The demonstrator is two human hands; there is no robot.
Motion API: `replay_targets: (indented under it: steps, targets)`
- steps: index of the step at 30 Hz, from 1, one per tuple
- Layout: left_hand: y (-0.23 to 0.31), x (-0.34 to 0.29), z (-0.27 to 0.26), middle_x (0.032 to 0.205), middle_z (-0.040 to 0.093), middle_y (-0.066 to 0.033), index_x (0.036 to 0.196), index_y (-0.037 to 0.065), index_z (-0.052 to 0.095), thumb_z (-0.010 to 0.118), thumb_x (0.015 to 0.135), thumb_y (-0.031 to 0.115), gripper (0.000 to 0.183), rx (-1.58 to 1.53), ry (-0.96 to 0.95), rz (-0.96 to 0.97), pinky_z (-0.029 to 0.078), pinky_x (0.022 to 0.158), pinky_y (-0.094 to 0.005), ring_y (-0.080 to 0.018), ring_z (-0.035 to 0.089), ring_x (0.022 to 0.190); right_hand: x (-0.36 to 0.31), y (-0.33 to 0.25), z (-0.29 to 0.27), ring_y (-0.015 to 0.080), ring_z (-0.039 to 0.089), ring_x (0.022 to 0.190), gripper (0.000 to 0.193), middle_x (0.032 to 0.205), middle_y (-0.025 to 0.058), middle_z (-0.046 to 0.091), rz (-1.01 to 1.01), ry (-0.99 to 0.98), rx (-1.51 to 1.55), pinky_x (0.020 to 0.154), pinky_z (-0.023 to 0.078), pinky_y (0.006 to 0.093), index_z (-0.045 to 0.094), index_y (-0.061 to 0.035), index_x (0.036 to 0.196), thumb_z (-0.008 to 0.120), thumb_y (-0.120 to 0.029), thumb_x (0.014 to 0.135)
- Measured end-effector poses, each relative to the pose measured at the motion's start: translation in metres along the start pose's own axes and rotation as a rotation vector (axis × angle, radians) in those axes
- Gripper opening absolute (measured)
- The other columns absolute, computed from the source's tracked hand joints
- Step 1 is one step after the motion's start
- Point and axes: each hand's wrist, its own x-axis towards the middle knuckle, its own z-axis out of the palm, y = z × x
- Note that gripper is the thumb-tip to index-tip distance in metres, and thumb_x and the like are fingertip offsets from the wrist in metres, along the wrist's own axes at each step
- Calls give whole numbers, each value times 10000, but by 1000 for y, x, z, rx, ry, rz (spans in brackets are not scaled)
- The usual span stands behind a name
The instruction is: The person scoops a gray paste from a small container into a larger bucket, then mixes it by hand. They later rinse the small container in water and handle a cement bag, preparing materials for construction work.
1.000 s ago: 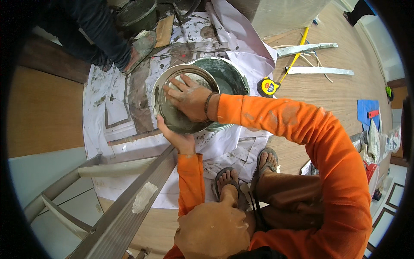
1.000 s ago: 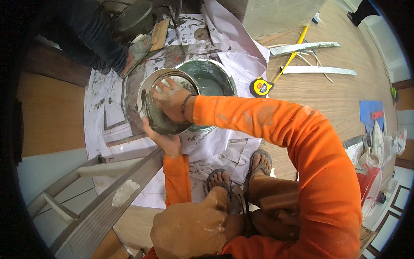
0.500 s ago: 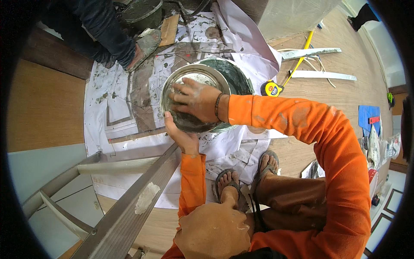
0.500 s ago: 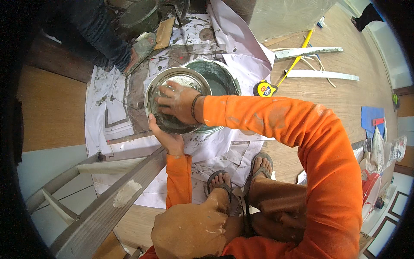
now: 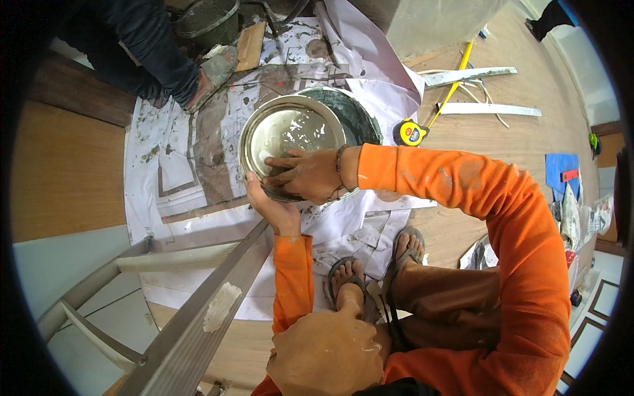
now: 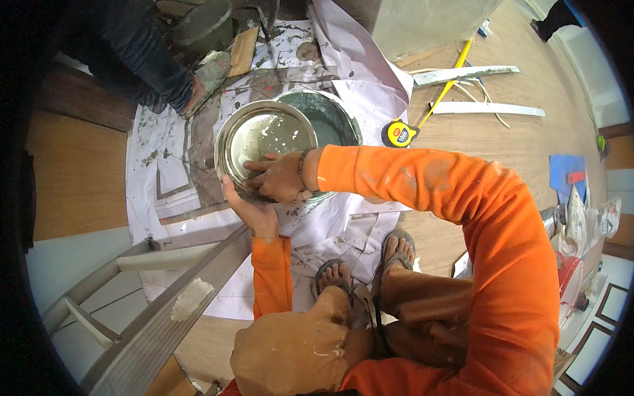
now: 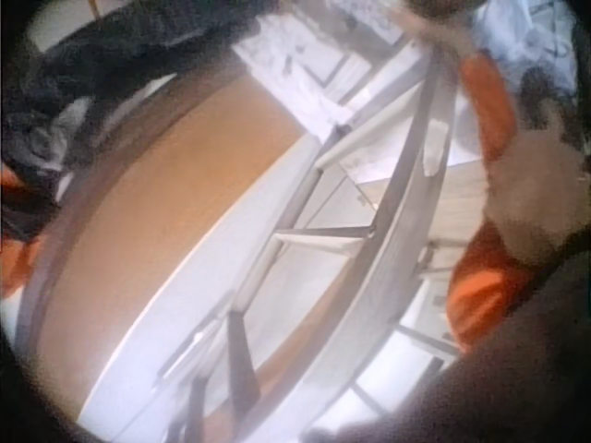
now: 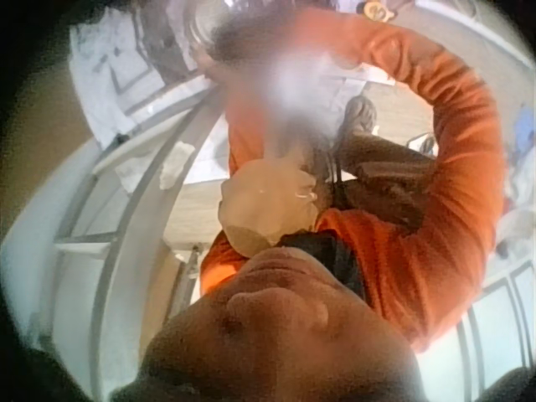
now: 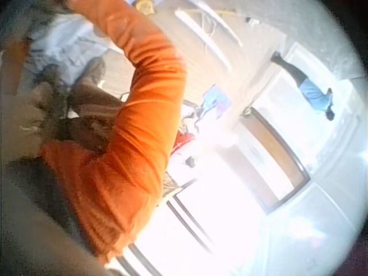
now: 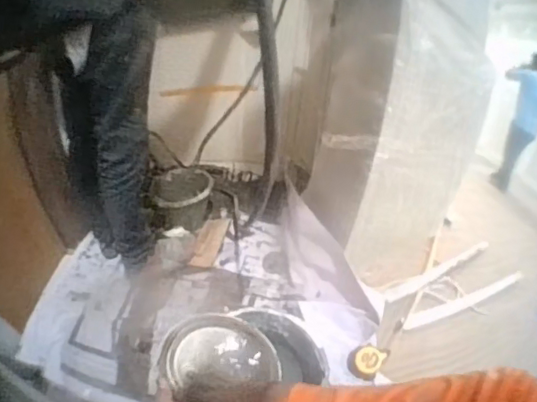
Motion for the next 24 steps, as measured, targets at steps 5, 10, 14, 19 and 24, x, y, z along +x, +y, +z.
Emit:
replay_targets:
  steps: [5, 10, 14, 19, 24]
  targets:
    - [-5, 5, -5, 1334, 531, -143, 1370, 30, 460, 458, 972, 480, 601, 94, -51, 39, 417, 1025, -409, -263, 529, 1212, -10, 0, -7, 370, 187, 1477, 540, 1551, 33, 356, 78, 50, -312, 1155, 252, 556, 524, -143, 1398, 544, -324, 890]
    - [3, -1, 15, 1359, 513, -148, 1388, 33, 441, 443, 970, 499, 626, 3, 2, -7, 392, 1049, -418, -278, 499, 1248, 16, 10, 20, 366, 94, 1498, 557, 1597, 64, 259, 223, 303, -28, 1172, 172, 588, 428, -146, 1467, 373, -417, 984]
    - [10, -4, 10, 1334, 526, -135, 1377, 41, 452, 445, 967, 513, 625, -57, -9, -49, 399, 1031, -415, -273, 507, 1233, 12, 1, 2, 357, 71, 1501, 578, 1600, 118, 230, 76, -4, 131, 1174, 125, 616, 423, -104, 1461, 282, -445, 1017]
    - [9, -2, 3, 1254, 564, -101, 1316, 42, 503, 458, 963, 521, 597, -41, 19, -71, 432, 976, -398, -244, 549, 1153, -17, -3, 3, 345, 334, 1410, 609, 1448, 169, 460, -34, -70, 256, 1174, 191, 567, 557, 18, 1296, 340, -474, 1009]
    - [3, 1, 4, 1226, 579, -91, 1282, 27, 520, 531, 963, 429, 513, 70, 102, 106, 449, 945, -373, -226, 563, 1118, -62, 3, -24, 332, 414, 1357, 756, 1400, 183, 505, 92, -259, -20, 1199, 165, 500, 497, 42, 1349, 445, -589, 937]
